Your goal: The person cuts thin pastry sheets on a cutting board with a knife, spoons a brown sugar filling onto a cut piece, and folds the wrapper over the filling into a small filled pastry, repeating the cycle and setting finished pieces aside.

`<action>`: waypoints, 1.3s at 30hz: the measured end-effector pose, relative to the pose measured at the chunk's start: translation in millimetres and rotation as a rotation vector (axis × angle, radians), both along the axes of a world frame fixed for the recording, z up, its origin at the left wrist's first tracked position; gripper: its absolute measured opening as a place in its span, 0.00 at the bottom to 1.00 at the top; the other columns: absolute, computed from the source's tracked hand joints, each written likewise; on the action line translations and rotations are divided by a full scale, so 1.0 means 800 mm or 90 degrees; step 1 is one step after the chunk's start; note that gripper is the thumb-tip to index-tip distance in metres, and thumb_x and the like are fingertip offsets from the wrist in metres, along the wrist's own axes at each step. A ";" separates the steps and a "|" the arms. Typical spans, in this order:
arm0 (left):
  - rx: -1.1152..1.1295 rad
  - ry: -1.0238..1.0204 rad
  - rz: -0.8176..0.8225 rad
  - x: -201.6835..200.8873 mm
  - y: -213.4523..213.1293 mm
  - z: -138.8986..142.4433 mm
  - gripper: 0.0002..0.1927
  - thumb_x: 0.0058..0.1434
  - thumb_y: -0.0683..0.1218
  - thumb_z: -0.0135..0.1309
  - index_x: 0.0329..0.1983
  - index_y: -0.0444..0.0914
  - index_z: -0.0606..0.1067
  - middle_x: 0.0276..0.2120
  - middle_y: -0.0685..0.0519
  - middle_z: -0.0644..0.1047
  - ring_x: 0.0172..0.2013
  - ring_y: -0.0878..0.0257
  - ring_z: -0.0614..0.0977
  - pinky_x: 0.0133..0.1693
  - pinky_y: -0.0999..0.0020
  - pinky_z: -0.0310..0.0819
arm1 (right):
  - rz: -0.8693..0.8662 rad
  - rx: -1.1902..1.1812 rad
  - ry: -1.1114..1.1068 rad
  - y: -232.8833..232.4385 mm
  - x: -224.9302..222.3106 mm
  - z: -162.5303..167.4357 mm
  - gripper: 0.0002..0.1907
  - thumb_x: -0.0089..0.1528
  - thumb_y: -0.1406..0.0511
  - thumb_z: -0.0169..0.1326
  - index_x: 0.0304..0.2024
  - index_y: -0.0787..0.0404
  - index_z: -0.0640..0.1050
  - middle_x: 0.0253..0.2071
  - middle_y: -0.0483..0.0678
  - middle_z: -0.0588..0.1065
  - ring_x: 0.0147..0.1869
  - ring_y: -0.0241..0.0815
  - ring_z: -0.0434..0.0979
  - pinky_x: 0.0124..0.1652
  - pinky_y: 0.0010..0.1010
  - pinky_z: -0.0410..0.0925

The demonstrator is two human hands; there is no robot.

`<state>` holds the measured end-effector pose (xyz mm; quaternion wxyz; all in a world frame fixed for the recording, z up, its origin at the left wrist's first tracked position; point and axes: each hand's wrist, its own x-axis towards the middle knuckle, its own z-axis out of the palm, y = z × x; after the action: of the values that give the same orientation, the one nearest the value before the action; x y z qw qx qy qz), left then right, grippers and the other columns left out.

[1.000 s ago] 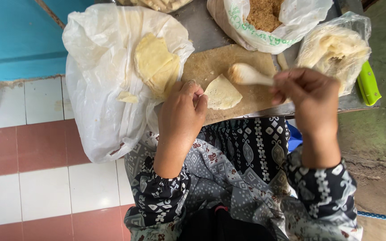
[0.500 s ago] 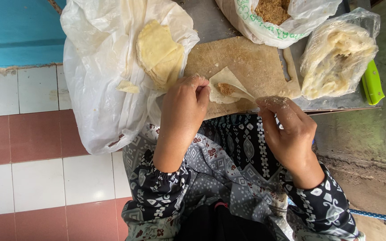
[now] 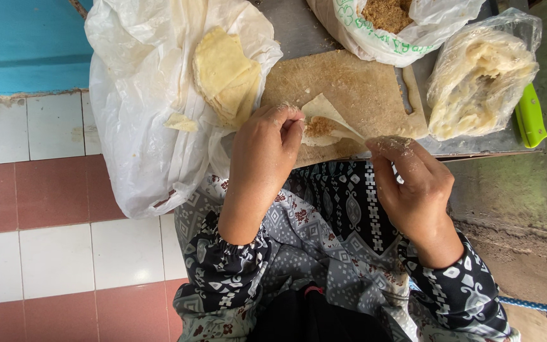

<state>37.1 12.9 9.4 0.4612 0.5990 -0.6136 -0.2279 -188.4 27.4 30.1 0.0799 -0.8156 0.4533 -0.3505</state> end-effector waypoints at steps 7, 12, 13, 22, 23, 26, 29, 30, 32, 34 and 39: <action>-0.020 -0.007 -0.027 0.001 0.000 -0.001 0.04 0.64 0.40 0.56 0.40 0.34 0.79 0.33 0.47 0.82 0.34 0.52 0.84 0.38 0.60 0.77 | -0.020 0.103 -0.156 -0.010 -0.007 -0.017 0.06 0.69 0.78 0.56 0.47 0.69 0.79 0.45 0.55 0.81 0.44 0.40 0.85 0.42 0.25 0.77; 0.001 0.000 -0.026 -0.001 0.000 0.002 0.05 0.63 0.40 0.56 0.40 0.34 0.79 0.33 0.46 0.81 0.32 0.54 0.84 0.37 0.60 0.77 | -0.057 0.226 -0.346 -0.019 -0.014 -0.025 0.06 0.70 0.77 0.55 0.50 0.69 0.79 0.42 0.53 0.81 0.41 0.37 0.84 0.42 0.24 0.77; 0.007 -0.001 -0.023 0.000 0.000 0.002 0.05 0.63 0.40 0.56 0.40 0.34 0.79 0.33 0.46 0.81 0.32 0.54 0.84 0.36 0.61 0.77 | -0.057 0.217 -0.338 -0.017 -0.014 -0.024 0.07 0.70 0.77 0.55 0.50 0.68 0.79 0.42 0.53 0.81 0.41 0.37 0.84 0.42 0.25 0.77; -0.002 0.009 -0.032 0.001 0.002 0.003 0.05 0.63 0.40 0.56 0.41 0.34 0.79 0.35 0.46 0.82 0.32 0.53 0.85 0.37 0.60 0.76 | 0.016 -0.061 -0.006 -0.001 -0.005 -0.015 0.07 0.67 0.78 0.59 0.46 0.68 0.79 0.45 0.57 0.81 0.46 0.47 0.84 0.42 0.29 0.75; 0.010 0.006 -0.030 0.001 0.002 0.003 0.05 0.64 0.40 0.56 0.41 0.34 0.79 0.35 0.46 0.81 0.33 0.53 0.85 0.37 0.60 0.76 | 0.003 -0.026 -0.041 -0.003 -0.006 -0.018 0.05 0.67 0.77 0.59 0.46 0.69 0.79 0.44 0.56 0.81 0.44 0.45 0.84 0.42 0.29 0.75; 0.004 -0.022 -0.036 -0.001 0.002 0.002 0.05 0.65 0.39 0.55 0.41 0.35 0.79 0.36 0.47 0.80 0.35 0.52 0.84 0.38 0.59 0.76 | -0.034 0.112 -0.210 -0.017 -0.012 -0.029 0.03 0.70 0.76 0.56 0.46 0.71 0.78 0.41 0.54 0.81 0.40 0.38 0.84 0.40 0.27 0.77; -0.044 -0.078 -0.049 -0.001 0.005 -0.001 0.07 0.64 0.37 0.54 0.42 0.37 0.81 0.38 0.47 0.79 0.39 0.50 0.82 0.41 0.57 0.76 | -0.032 0.219 -0.441 -0.049 -0.018 -0.037 0.03 0.74 0.75 0.53 0.48 0.71 0.78 0.38 0.54 0.80 0.35 0.35 0.81 0.37 0.26 0.75; -0.039 -0.085 -0.051 -0.002 0.006 -0.002 0.08 0.63 0.37 0.53 0.42 0.38 0.81 0.39 0.48 0.78 0.39 0.50 0.82 0.41 0.57 0.76 | -0.014 0.186 -0.471 -0.064 -0.019 -0.037 0.03 0.76 0.76 0.52 0.48 0.72 0.77 0.38 0.54 0.79 0.35 0.35 0.80 0.36 0.25 0.73; -0.041 -0.091 -0.051 -0.004 0.006 -0.004 0.08 0.63 0.37 0.54 0.41 0.40 0.81 0.40 0.49 0.78 0.40 0.51 0.82 0.41 0.58 0.76 | -0.030 0.111 -0.440 -0.103 -0.020 -0.033 0.05 0.78 0.77 0.48 0.51 0.72 0.76 0.37 0.55 0.79 0.34 0.35 0.79 0.33 0.25 0.72; -0.057 -0.091 -0.046 -0.006 0.004 -0.004 0.06 0.65 0.38 0.55 0.41 0.41 0.80 0.40 0.51 0.79 0.41 0.52 0.83 0.42 0.58 0.76 | -0.085 0.049 -0.336 -0.150 -0.017 -0.028 0.10 0.73 0.78 0.44 0.52 0.69 0.76 0.34 0.52 0.77 0.31 0.37 0.78 0.28 0.28 0.70; 0.010 -0.094 -0.013 -0.013 0.002 -0.001 0.07 0.62 0.41 0.58 0.43 0.39 0.76 0.39 0.53 0.78 0.39 0.54 0.83 0.39 0.59 0.76 | -0.193 -0.345 0.180 -0.232 -0.009 -0.016 0.11 0.67 0.69 0.61 0.46 0.64 0.72 0.35 0.49 0.77 0.34 0.49 0.80 0.34 0.40 0.72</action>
<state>26.3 14.4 8.9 0.4077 0.6117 -0.6501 -0.1923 -195.6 -158.1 17.3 -0.2565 -0.7710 0.4667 -0.3493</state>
